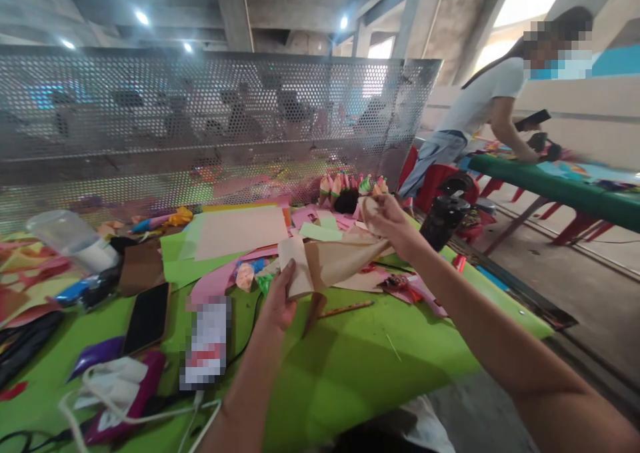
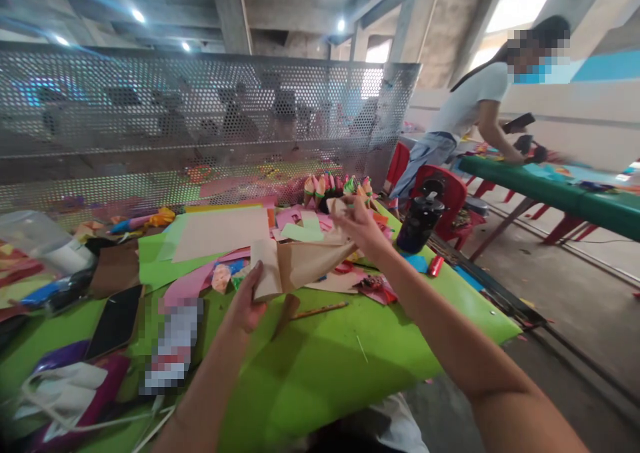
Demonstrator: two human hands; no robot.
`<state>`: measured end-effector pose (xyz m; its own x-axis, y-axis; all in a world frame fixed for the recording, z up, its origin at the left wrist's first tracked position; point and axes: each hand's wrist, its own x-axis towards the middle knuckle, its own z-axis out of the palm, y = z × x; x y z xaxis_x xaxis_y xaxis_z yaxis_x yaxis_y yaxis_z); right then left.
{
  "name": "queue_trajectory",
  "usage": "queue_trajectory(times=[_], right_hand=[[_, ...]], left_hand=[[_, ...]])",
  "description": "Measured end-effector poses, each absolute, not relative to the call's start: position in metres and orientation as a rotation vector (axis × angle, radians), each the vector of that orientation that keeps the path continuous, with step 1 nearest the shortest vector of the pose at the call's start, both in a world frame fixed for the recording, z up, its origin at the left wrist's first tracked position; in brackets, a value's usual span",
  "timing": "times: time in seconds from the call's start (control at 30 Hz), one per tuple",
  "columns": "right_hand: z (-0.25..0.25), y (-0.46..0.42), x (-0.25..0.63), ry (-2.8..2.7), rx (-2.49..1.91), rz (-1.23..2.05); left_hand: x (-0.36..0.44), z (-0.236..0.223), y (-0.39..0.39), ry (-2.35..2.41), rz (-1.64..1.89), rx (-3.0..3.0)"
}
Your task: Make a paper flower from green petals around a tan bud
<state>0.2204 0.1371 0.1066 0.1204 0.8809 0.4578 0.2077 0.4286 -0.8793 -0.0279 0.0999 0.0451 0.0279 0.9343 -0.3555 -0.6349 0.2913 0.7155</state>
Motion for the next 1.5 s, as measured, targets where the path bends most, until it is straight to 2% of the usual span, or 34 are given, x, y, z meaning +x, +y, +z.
queue_trajectory(times=[0.17,0.3,0.37,0.43,0.57,0.7,0.87,0.97,1.07,1.1,1.17,1.37,1.43,1.5], right_hand=[[0.104,0.112,0.204,-2.313,-1.423,0.102],[0.099,0.097,0.191,-2.545,-1.712,-0.130],[0.094,0.093,0.185,-2.517,-1.746,-0.057],[0.089,0.087,0.178,-2.505,-1.619,0.124],[0.089,0.064,0.165,-2.444,-1.386,0.283],[0.101,0.039,0.165,-2.436,-1.100,0.607],[0.095,0.049,0.169,-2.229,-1.173,0.852],[0.078,0.069,0.168,-2.085,-1.242,0.882],[0.062,0.089,0.167,-1.933,-1.224,0.908],[0.058,0.095,0.167,-1.865,-1.188,0.950],[0.055,0.104,0.167,-1.761,-1.068,1.066],[0.056,0.114,0.161,-1.536,-0.987,1.266],[0.054,0.116,0.159,-1.409,-0.949,1.287],[0.052,0.117,0.156,-1.289,-0.911,1.292]], left_hand=[[-0.032,0.044,0.100,0.917,1.316,0.613],[-0.030,0.044,0.100,0.979,1.316,0.814],[-0.023,0.046,0.098,1.113,1.337,0.967],[-0.015,0.048,0.097,1.277,1.408,1.195],[-0.010,0.054,0.103,1.413,1.453,1.565],[-0.033,0.064,0.124,1.860,1.572,1.435],[-0.056,0.082,0.154,2.174,1.646,1.361],[-0.067,0.086,0.171,2.314,1.530,1.258],[-0.084,0.081,0.183,2.413,1.138,1.307],[-0.089,0.079,0.184,2.420,0.950,1.372],[-0.096,0.074,0.185,2.390,0.861,1.423],[-0.077,0.080,0.171,2.342,0.904,1.538],[-0.058,0.085,0.160,2.020,1.189,1.625],[-0.037,0.086,0.146,1.496,1.352,1.602]])
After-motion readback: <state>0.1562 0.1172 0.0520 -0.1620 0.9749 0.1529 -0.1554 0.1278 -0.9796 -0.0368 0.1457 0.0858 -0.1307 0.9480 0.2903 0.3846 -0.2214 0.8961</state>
